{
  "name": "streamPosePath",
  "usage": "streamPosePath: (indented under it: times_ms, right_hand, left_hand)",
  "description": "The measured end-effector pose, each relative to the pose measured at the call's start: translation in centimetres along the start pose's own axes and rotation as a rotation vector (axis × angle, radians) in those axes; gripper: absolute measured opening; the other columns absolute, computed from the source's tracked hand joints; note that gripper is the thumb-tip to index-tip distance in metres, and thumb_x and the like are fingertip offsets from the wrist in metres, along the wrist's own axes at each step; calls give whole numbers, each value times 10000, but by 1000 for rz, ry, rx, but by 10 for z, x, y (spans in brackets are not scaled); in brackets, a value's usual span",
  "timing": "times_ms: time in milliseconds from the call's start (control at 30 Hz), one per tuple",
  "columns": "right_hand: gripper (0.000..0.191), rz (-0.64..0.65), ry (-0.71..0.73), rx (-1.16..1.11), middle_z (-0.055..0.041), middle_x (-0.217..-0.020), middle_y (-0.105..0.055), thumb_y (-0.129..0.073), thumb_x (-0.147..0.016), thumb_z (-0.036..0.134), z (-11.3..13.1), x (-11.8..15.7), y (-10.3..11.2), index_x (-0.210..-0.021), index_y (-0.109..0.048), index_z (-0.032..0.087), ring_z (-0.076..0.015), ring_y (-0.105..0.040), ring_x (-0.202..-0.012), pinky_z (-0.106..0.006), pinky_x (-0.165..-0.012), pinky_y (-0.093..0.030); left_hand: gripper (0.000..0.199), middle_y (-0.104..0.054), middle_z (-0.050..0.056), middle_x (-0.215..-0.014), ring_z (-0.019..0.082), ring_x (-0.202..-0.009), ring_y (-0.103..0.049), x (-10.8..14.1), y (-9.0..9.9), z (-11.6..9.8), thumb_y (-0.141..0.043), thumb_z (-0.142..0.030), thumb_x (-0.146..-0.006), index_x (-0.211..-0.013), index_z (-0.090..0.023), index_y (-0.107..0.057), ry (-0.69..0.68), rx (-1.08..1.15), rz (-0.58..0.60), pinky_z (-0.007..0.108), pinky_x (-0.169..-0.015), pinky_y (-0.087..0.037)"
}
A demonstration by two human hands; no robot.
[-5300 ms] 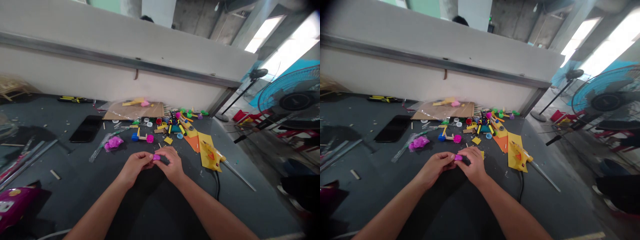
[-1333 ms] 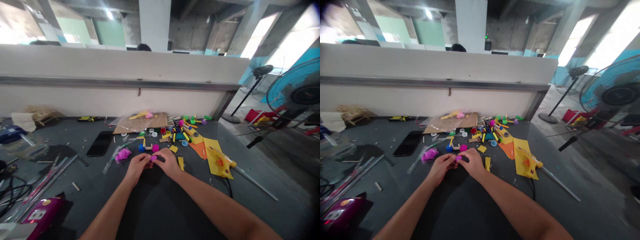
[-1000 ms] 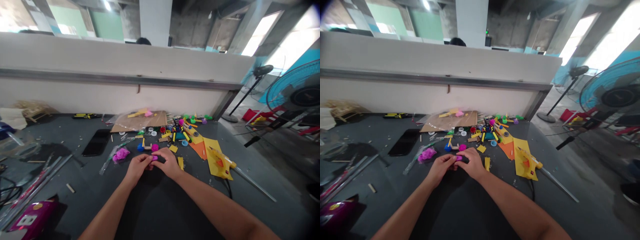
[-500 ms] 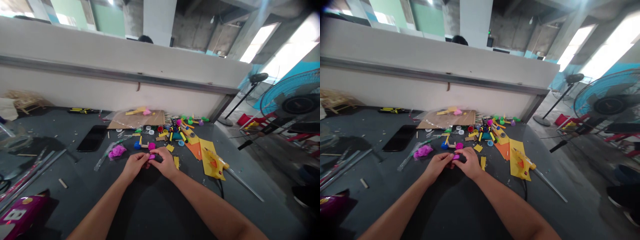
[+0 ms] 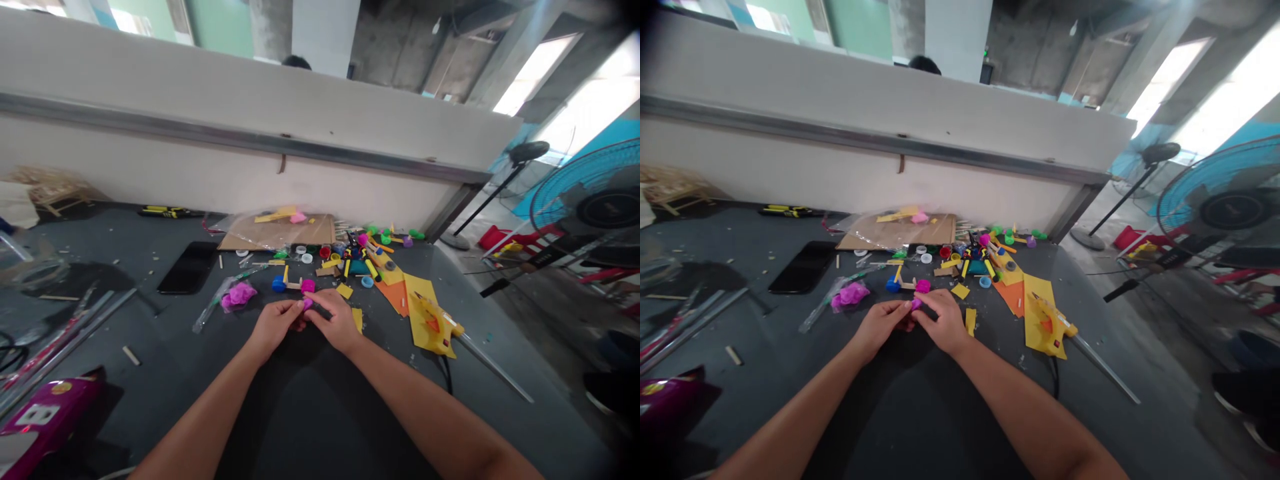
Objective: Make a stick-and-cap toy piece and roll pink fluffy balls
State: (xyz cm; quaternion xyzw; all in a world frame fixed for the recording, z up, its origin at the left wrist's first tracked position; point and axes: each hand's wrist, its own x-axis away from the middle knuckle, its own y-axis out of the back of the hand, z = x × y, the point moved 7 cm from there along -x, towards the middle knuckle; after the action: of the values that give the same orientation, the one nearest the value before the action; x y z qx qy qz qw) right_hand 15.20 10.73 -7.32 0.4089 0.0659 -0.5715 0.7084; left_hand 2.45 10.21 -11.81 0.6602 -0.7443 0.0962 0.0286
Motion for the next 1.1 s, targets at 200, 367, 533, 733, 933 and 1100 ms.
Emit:
streamPosePath:
  times_ms: [200,367,533,733,933,1100]
  right_hand:
    - [252,0,-39,41,-38,-955,-680,-629,-802,294,0,1,1,-1051,-646,261,-192,-570,-938,-351,-842,-458]
    - [317,66,29,20,-28,-1046,-666,-580,-837,272,5,3,-4,-1154,-580,277,-193,-546,-1008,-368,-891,-439]
    - [333,-12,-52,59,-56,-991,-644,-681,-748,335,-2,3,0,-1063,-617,247,-212,-559,-970,-375,-866,-452]
    - [252,42,55,38,-31,-983,-679,-620,-813,301,3,1,-4,-1063,-629,268,-201,-555,-984,-370,-889,-438]
    - [306,10,30,47,-50,-1009,-667,-665,-767,354,3,0,0,-1049,-622,243,-212,-551,-996,-376,-889,-436]
    - [221,46,94,37,-24,-1000,-681,-614,-815,331,7,-1,-3,-1022,-629,256,-186,-562,-1003,-372,-920,-412]
  left_hand:
    - [356,-634,20,-629,128,-578,-567,1,-5,-2,-600,-475,-741,-778,-134,-692,-40,-70,43,242,-593,-462]
    - [320,-612,9,-598,115,-548,-547,1,-3,-2,-634,-444,-719,-753,-130,-685,-49,-32,25,231,-571,-455]
    - [314,-625,13,-602,110,-546,-551,1,-3,0,-637,-443,-716,-727,-133,-685,-26,2,36,235,-585,-462]
    - [322,-631,28,-630,116,-565,-562,1,-1,1,-648,-441,-709,-730,-120,-668,-3,63,25,247,-588,-475]
    - [321,-606,18,-581,111,-544,-545,2,1,-3,-650,-435,-709,-655,-119,-650,-9,13,9,232,-571,-460]
    - [324,-615,27,-636,129,-588,-561,2,2,-3,-655,-444,-703,-733,-121,-660,1,58,6,270,-616,-498]
